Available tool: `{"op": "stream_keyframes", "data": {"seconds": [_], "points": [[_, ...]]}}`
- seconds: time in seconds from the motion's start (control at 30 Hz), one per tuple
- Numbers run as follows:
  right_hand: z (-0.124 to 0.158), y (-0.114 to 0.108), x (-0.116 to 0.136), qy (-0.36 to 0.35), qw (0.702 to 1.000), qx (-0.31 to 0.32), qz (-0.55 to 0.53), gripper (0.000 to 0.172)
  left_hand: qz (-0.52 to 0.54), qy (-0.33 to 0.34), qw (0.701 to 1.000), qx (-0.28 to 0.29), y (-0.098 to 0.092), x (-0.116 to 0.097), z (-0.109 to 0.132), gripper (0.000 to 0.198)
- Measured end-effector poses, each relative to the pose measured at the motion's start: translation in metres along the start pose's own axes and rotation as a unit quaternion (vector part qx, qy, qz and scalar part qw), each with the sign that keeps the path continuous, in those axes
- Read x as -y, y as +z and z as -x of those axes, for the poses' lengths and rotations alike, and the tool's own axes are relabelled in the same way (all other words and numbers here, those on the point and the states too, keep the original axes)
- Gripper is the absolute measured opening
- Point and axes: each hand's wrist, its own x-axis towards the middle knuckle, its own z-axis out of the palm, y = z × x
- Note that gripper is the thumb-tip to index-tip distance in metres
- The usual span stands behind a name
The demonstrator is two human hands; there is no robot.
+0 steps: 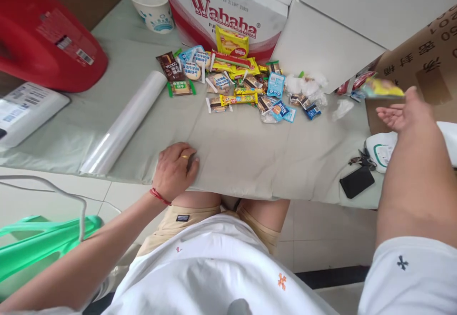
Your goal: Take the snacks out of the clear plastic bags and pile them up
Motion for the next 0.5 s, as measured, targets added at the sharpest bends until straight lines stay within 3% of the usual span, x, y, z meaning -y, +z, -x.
{"op": "stream_keyframes", "data": {"seconds": [0.1, 0.2, 0.37, 0.5], "points": [[-0.005, 0.013, 0.01, 0.055, 0.998, -0.014, 0.005, 0.045, -0.009, 0.009, 1.0, -0.017, 0.001, 0.002, 0.002, 0.026], [0.015, 0.034, -0.025, 0.047, 0.999, 0.003, 0.017, 0.019, -0.015, 0.026, 0.999, -0.029, 0.003, 0.004, 0.004, 0.025], [0.044, 0.052, -0.104, 0.042, 0.998, 0.016, 0.035, 0.025, -0.053, 0.002, 0.99, -0.131, 0.009, 0.009, 0.011, 0.018], [0.044, 0.055, -0.128, -0.031, 0.994, -0.017, 0.107, 0.025, 0.0, 0.048, 0.991, -0.126, 0.009, 0.014, 0.016, 0.014]]}}
